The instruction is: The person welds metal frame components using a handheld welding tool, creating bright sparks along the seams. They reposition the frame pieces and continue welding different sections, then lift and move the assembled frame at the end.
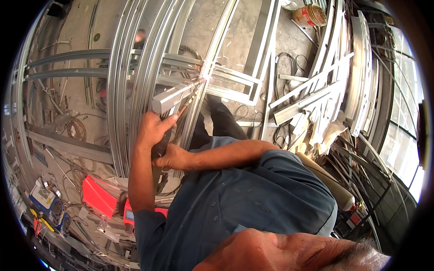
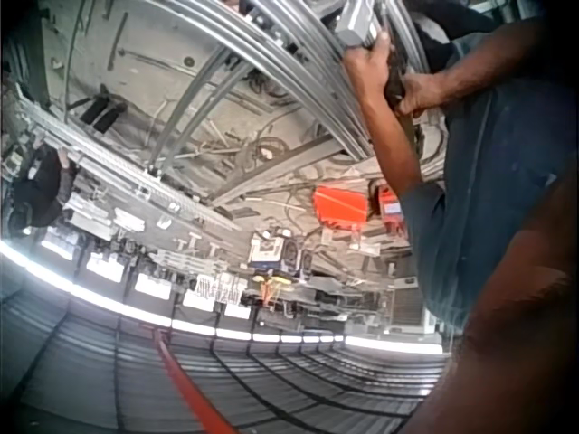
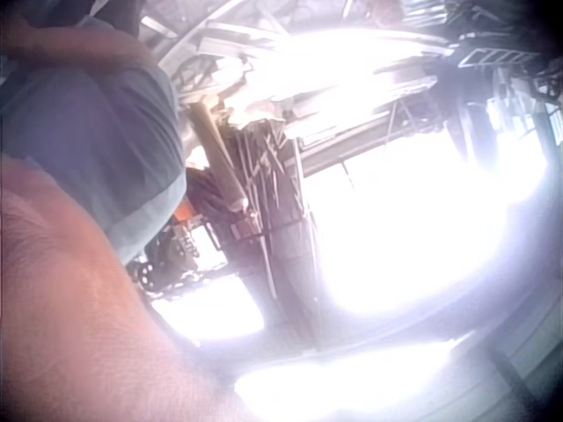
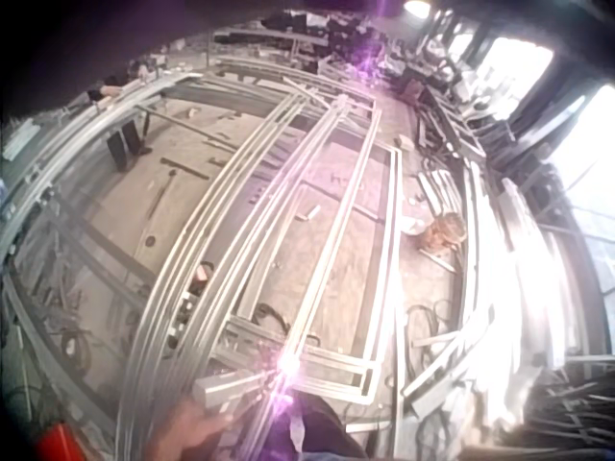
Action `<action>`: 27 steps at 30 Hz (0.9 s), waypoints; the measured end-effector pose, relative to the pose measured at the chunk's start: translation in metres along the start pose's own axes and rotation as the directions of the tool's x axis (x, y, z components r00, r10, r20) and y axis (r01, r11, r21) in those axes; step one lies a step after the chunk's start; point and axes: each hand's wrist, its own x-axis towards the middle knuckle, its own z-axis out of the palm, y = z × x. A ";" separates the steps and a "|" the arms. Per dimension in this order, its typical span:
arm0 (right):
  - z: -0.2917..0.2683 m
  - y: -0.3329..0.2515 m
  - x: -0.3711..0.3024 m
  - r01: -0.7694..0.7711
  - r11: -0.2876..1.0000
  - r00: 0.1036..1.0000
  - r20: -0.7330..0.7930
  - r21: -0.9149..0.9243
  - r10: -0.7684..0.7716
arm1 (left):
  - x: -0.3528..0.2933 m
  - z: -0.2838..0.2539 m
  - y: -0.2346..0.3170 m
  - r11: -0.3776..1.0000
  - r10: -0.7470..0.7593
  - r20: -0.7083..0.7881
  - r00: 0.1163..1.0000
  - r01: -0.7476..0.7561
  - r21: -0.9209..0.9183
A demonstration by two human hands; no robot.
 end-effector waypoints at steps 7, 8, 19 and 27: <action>0.001 0.012 0.005 0.016 1.000 1.000 0.009 0.005 -0.016 | -0.002 0.001 -0.013 1.000 0.007 -0.018 1.000 -0.008 -0.027; 0.001 0.012 0.005 0.009 1.000 1.000 0.006 0.011 -0.009 | -0.003 0.000 -0.012 1.000 0.008 -0.012 1.000 -0.008 -0.022; 0.004 0.020 0.006 0.048 0.998 0.999 0.001 -0.048 -0.048 | -0.009 0.001 -0.017 1.000 0.009 -0.021 1.000 -0.010 -0.022; 0.005 0.025 0.003 0.109 0.986 0.994 -0.011 -0.123 -0.112 | -0.014 0.002 -0.007 0.999 -0.007 -0.019 1.000 0.006 -0.046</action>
